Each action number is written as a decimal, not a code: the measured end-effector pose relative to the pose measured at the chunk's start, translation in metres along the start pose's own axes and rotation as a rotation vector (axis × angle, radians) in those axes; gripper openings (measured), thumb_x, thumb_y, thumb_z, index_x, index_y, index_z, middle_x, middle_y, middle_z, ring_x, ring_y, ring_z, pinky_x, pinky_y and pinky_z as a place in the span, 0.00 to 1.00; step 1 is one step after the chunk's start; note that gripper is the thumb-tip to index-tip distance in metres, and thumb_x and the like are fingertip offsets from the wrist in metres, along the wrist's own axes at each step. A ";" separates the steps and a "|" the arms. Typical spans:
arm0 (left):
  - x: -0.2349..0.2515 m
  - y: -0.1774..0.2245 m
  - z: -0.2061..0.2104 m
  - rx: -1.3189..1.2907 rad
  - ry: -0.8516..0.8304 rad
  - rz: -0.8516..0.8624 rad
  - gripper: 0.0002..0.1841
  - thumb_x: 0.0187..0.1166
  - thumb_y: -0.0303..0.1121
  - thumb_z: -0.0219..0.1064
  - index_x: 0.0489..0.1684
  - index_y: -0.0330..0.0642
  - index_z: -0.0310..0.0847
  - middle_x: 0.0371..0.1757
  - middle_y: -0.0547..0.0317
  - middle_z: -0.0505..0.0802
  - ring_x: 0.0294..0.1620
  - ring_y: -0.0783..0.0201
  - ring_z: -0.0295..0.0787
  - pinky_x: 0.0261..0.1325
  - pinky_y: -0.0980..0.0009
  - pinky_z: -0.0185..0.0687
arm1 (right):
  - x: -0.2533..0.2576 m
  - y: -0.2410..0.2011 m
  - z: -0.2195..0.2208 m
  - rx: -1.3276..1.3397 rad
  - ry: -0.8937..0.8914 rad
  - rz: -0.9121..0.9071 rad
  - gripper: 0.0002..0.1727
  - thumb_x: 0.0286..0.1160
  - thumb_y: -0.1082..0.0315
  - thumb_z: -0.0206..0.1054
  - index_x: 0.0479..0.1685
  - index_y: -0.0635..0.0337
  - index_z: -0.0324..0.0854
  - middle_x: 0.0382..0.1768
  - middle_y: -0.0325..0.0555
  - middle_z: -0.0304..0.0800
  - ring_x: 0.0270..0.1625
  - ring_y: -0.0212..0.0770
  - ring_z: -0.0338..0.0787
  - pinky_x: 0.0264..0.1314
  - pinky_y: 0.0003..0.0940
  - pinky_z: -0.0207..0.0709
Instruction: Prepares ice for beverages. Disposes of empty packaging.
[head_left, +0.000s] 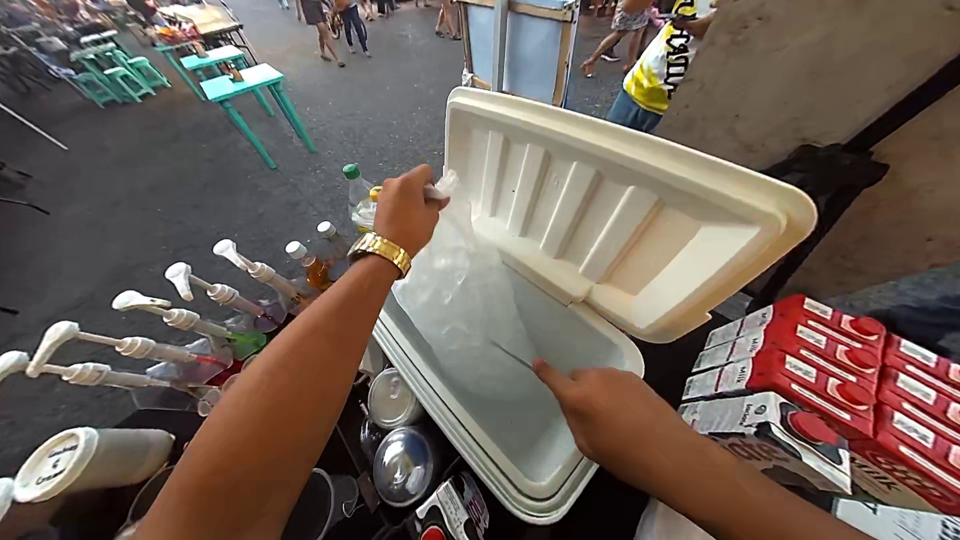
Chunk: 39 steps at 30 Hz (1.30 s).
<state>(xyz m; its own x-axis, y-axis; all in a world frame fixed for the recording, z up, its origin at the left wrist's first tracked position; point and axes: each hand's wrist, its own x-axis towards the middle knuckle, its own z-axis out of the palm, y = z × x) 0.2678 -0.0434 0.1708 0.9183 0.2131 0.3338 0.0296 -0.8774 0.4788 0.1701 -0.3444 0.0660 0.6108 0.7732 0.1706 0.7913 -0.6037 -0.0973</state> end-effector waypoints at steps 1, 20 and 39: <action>0.003 -0.005 -0.001 -0.007 0.028 -0.042 0.12 0.77 0.33 0.73 0.43 0.30 0.84 0.38 0.38 0.92 0.45 0.40 0.91 0.54 0.38 0.82 | -0.006 0.002 0.000 -0.019 -0.009 -0.021 0.26 0.61 0.71 0.65 0.64 0.55 0.90 0.12 0.46 0.79 0.14 0.51 0.84 0.14 0.47 0.76; 0.026 -0.022 -0.043 0.031 -0.220 -0.066 0.18 0.85 0.44 0.67 0.27 0.39 0.83 0.26 0.50 0.85 0.33 0.50 0.85 0.37 0.44 0.78 | 0.140 -0.028 -0.092 -0.073 0.170 -0.031 0.20 0.79 0.68 0.64 0.69 0.59 0.86 0.17 0.43 0.82 0.19 0.46 0.85 0.18 0.43 0.77; 0.005 -0.010 -0.008 -0.042 0.087 0.023 0.18 0.85 0.42 0.66 0.53 0.32 0.85 0.51 0.40 0.91 0.59 0.41 0.88 0.63 0.38 0.80 | 0.027 0.028 -0.098 0.150 -0.330 0.139 0.20 0.77 0.62 0.62 0.66 0.56 0.86 0.28 0.59 0.90 0.30 0.64 0.91 0.28 0.66 0.80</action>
<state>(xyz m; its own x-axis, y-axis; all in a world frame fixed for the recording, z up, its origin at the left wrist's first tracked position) 0.2691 -0.0297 0.1743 0.8807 0.2313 0.4133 -0.0095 -0.8639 0.5036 0.2059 -0.3595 0.1637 0.6695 0.7214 -0.1770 0.6803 -0.6912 -0.2436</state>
